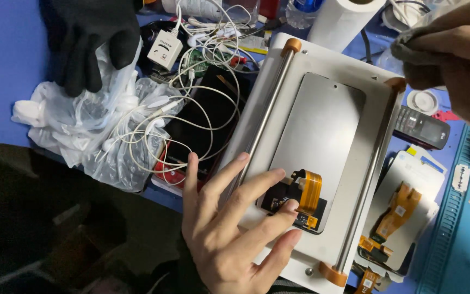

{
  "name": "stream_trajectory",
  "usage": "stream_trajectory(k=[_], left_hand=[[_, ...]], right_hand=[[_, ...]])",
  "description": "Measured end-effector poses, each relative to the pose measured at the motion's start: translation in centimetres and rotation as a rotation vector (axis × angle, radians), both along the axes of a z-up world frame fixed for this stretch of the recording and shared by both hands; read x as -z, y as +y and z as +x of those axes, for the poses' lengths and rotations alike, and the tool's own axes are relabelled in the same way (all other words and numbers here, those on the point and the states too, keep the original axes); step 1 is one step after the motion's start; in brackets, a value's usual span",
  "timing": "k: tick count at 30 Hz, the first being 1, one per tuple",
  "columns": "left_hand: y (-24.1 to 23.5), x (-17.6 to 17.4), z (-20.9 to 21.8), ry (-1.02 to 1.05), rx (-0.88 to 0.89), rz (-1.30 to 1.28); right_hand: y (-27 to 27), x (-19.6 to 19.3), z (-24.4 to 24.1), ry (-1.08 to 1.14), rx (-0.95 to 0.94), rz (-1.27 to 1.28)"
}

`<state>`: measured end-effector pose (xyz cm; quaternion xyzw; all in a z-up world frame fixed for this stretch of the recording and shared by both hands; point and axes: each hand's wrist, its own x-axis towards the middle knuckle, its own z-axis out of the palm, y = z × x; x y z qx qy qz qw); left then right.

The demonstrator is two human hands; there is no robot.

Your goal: Cleaning and preparing a phone screen assembly on a repair platform.

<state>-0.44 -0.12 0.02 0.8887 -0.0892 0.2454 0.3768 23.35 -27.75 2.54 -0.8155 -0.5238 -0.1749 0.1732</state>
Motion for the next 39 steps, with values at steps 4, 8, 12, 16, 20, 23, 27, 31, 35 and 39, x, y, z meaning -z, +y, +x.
stream_trajectory(k=[4, 8, 12, 16, 20, 23, 27, 31, 35, 39], left_hand=[[0.0, 0.2, 0.2, 0.012, 0.013, 0.010], [0.2, 0.6, 0.1, -0.004, 0.025, 0.029], [0.5, 0.5, 0.2, -0.015, 0.036, 0.060], [0.7, 0.8, 0.3, -0.052, 0.041, 0.060], [1.0, 0.6, 0.3, -0.018, 0.055, 0.055], [1.2, 0.8, 0.3, -0.026, 0.078, 0.056], [1.0, 1.0, 0.3, -0.046, 0.064, 0.037], [1.3, 0.9, 0.3, -0.047, 0.075, 0.051], [1.1, 0.8, 0.3, -0.049, 0.061, 0.044], [1.2, 1.1, 0.3, -0.072, 0.055, 0.028]], right_hand=[[1.8, -1.8, -2.0, 0.388, 0.172, 0.121], [2.8, -2.2, -2.2, 0.123, 0.280, -0.291], [3.8, -3.0, -2.3, 0.448, 0.426, -0.326], [5.9, -3.4, -3.0, 0.150, 0.436, -0.389], [6.5, -3.6, -3.0, 0.293, 0.595, -0.433], [6.7, -3.5, -2.6, 0.303, 0.644, -0.465], [7.1, -3.3, -1.8, 0.277, 0.700, -0.556], [8.2, -3.0, -0.8, 0.174, 0.622, -0.602], [10.1, -3.1, -0.6, 0.147, 0.529, -0.483], [8.4, -2.4, -0.4, 0.107, 0.601, -0.607]])
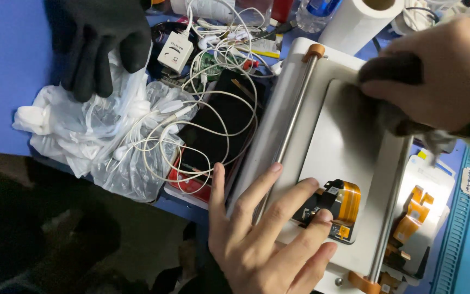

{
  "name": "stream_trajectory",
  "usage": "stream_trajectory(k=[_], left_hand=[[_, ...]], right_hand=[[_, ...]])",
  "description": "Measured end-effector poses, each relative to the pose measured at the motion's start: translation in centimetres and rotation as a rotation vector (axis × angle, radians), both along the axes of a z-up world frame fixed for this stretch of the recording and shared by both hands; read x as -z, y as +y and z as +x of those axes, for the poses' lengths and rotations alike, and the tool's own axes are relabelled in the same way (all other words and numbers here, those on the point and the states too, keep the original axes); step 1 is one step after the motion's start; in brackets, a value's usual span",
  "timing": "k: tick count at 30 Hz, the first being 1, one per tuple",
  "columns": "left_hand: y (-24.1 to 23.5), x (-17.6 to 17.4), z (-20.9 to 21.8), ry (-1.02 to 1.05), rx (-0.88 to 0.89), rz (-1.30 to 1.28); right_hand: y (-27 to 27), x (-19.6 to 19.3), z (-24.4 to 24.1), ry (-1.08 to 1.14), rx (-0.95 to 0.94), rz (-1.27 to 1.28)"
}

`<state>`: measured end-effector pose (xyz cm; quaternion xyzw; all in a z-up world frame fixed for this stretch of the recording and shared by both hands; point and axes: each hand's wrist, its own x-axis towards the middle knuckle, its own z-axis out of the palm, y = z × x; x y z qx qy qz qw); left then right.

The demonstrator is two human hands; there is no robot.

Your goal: Cleaning and preparing a phone screen assembly on a repair platform.

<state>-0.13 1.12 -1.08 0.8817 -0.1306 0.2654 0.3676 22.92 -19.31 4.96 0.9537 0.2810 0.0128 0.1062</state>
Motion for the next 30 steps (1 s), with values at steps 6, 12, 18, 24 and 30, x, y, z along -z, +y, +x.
stream_trajectory(k=[6, 12, 18, 24, 30], left_hand=[[-0.1, -0.1, -0.1, 0.026, 0.006, -0.026], [0.2, -1.2, 0.4, 0.025, 0.019, -0.050], [0.0, -0.2, -0.2, 0.016, -0.006, -0.023], [0.3, -1.5, 0.4, 0.017, 0.007, -0.038], [0.4, -1.6, 0.4, 0.018, 0.035, -0.035]], right_hand=[[1.3, 0.0, 0.1, -0.020, -0.117, 0.237], [0.1, 0.5, 0.1, 0.170, 0.059, 0.212], [-0.1, 2.7, 3.7, 0.951, 0.502, 0.429], [-0.6, 1.0, 0.1, 0.157, 0.123, 0.212], [-3.7, 5.4, 5.1, 1.008, 0.522, 0.638]])
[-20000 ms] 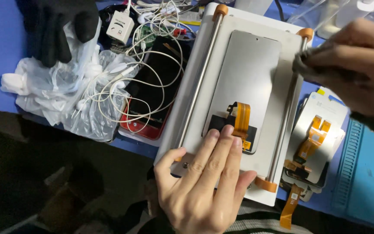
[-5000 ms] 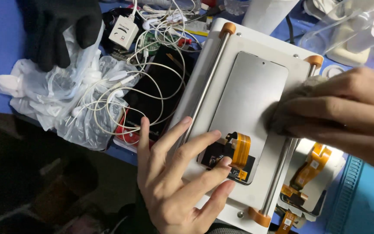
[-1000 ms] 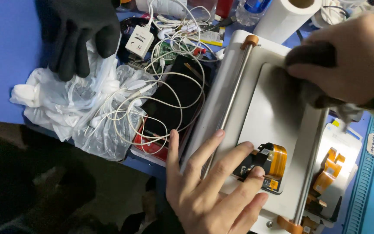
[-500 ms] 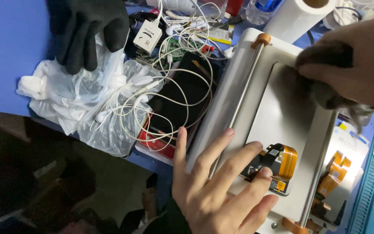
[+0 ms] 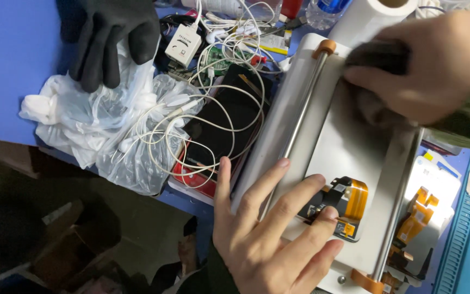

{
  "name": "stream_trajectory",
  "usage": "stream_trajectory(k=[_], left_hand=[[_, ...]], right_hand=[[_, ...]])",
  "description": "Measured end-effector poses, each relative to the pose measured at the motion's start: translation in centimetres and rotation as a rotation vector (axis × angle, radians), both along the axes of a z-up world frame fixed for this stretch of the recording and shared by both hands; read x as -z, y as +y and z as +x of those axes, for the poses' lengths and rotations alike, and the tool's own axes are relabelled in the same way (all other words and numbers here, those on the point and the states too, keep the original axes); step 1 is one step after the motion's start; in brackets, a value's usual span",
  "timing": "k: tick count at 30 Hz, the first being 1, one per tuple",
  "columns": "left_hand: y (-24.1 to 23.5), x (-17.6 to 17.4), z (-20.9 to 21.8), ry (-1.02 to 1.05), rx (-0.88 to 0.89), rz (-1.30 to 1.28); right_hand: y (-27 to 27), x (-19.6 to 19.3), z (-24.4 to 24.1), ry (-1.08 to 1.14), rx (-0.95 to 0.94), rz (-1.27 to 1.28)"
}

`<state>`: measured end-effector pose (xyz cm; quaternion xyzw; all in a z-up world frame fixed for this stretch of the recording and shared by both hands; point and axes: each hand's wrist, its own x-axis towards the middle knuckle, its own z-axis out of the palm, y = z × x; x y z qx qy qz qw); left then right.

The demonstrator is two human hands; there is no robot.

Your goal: Cleaning and preparing a phone screen assembly on a repair platform.

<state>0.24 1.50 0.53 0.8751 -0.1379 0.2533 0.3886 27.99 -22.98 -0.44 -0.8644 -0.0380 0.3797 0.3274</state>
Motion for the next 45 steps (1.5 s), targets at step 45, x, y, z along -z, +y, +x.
stream_trajectory(k=[45], left_hand=[[-0.4, 3.3, 0.2, -0.042, -0.062, 0.323]], right_hand=[[3.4, -6.1, -6.2, -0.946, -0.404, -0.325]])
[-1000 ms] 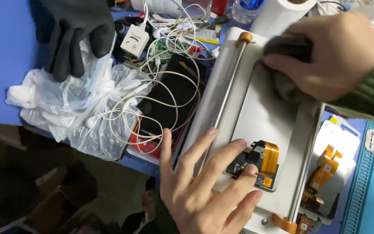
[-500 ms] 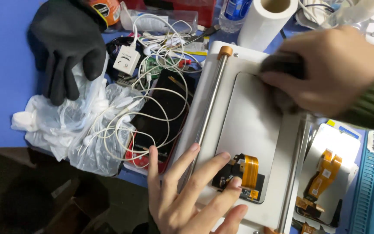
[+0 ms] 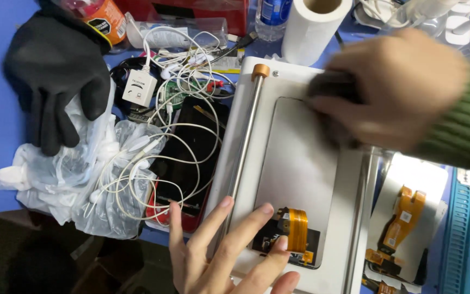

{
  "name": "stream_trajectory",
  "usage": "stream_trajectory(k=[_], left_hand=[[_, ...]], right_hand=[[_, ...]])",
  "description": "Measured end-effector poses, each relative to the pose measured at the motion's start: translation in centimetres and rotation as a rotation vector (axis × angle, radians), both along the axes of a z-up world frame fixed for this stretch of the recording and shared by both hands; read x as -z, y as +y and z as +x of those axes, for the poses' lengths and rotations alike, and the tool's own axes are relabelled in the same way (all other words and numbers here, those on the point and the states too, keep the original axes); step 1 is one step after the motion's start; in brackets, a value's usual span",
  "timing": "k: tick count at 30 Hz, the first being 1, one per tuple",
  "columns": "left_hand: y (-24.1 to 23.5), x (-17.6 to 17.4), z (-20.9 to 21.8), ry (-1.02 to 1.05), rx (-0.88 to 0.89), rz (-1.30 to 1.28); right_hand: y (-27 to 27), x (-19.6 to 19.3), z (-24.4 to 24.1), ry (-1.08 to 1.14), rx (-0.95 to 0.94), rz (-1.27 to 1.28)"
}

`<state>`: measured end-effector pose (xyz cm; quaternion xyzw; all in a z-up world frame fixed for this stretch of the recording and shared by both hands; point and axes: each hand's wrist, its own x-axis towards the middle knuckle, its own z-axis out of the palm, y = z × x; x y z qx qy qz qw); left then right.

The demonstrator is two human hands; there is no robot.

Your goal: Cleaning and preparing a phone screen assembly on a repair platform.

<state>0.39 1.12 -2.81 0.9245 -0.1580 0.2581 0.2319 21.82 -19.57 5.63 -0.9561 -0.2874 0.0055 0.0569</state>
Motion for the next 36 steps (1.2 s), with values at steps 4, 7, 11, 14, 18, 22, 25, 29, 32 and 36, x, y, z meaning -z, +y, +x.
stream_trajectory(k=[4, 7, 11, 14, 18, 22, 25, 29, 32, 36], left_hand=[[-0.2, -0.7, -0.2, 0.095, 0.010, -0.048], [-0.6, -0.6, 0.0, -0.007, -0.038, -0.068], [-0.7, -0.6, 0.1, -0.041, -0.040, -0.100], [-0.7, -0.7, 0.1, -0.034, -0.036, -0.105], [-0.9, -1.0, 0.0, -0.011, -0.054, -0.125], [-0.9, -1.2, 0.1, -0.031, -0.049, -0.151], [-1.0, -1.3, 0.0, 0.000, -0.045, -0.163], [-0.8, -1.1, 0.1, -0.019, -0.044, -0.149], [-0.8, -1.1, 0.0, -0.018, -0.044, -0.151], [-0.8, -1.1, 0.0, -0.013, -0.045, -0.168]], right_hand=[[-0.4, -1.2, -0.5, 0.073, 0.066, -0.247], [1.4, -1.1, -0.4, 0.095, 0.156, -0.286], [1.9, 0.2, 0.2, -0.041, -0.051, 0.051], [0.4, -0.8, -0.5, -0.031, -0.018, -0.043], [-1.4, -0.7, -0.7, -0.065, -0.009, -0.131], [2.4, -0.5, 0.1, 0.083, 0.135, -0.198], [2.7, 0.5, 0.6, -0.081, -0.142, 0.159], [0.4, -0.8, -0.2, 0.039, 0.053, -0.102], [0.2, -1.5, -0.5, 0.074, 0.108, -0.197], [2.4, -0.6, 0.0, 0.001, 0.047, -0.134]])
